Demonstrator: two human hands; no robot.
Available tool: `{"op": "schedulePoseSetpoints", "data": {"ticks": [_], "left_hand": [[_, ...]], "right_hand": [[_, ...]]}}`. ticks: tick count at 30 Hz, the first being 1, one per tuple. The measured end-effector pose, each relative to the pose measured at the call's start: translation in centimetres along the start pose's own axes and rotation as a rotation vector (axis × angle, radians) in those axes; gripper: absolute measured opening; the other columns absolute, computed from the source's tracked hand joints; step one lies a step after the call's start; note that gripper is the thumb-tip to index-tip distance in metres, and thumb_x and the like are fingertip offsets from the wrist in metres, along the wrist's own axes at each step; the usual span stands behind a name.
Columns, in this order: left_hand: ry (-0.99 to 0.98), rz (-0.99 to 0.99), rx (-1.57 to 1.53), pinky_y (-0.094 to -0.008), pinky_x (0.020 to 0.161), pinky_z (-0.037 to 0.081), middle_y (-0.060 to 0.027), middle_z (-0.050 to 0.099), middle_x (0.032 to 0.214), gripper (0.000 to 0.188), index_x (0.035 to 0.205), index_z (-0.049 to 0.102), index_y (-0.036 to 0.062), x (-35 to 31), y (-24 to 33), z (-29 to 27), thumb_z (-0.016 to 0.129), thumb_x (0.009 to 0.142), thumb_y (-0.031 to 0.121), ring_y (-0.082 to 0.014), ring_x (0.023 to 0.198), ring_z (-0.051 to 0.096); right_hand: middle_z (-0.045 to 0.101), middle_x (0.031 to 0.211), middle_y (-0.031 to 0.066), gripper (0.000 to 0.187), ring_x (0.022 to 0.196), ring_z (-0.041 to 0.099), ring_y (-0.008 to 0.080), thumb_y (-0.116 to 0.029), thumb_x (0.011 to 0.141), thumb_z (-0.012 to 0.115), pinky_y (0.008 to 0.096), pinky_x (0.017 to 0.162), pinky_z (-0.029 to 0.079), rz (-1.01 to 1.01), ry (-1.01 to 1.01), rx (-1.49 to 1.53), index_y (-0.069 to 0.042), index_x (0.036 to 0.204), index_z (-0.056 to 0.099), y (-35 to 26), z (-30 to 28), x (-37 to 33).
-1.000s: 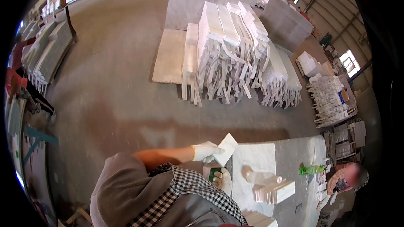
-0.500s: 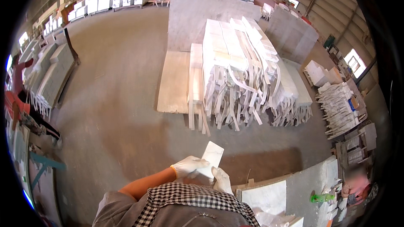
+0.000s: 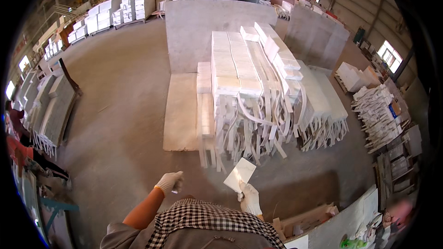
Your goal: The person sands the edges of small white rectangular blocks using a sanding block and a sanding roller, then stacks the finished pieces. The person repeats this process for multiple blocks, moving between the workbench and a nearby stack of finished items.
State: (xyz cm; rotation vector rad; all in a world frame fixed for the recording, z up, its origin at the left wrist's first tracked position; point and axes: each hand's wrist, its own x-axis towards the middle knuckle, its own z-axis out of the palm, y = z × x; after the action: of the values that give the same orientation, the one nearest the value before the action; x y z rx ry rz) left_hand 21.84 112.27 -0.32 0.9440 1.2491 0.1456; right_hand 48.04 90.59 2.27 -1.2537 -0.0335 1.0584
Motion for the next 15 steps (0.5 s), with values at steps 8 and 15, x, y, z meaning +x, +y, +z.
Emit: {"op": "schedulePoseSetpoints", "data": {"ticks": [8,15], "left_hand": [[0.137,-0.154,0.023,-0.0387,0.049,0.051,-0.0134,0.061,0.069,0.042,0.099,0.064,-0.0032,12.7,2.6,-2.3,0.061,0.095,0.039,-0.0250,0.049,0.059],[0.226,-0.259,0.000,-0.0377,0.041,0.042,-0.0125,0.054,0.063,0.036,0.091,0.059,-0.0028,24.8,5.4,-2.4,0.066,0.093,0.033,-0.0231,0.045,0.049]], "right_hand": [[0.058,0.075,-0.0005,0.019,0.055,0.046,0.0058,-0.019,0.089,0.075,0.0187,0.047,0.035,-0.002,0.160,0.158,-0.009,0.087,0.060,-5.4,0.4,10.5],[0.056,0.078,-0.0024,0.014,0.056,0.044,0.0039,-0.021,0.092,0.072,0.0158,0.046,0.035,-0.094,0.338,0.225,-0.009,0.095,0.065,-12.0,2.3,19.2]]}}
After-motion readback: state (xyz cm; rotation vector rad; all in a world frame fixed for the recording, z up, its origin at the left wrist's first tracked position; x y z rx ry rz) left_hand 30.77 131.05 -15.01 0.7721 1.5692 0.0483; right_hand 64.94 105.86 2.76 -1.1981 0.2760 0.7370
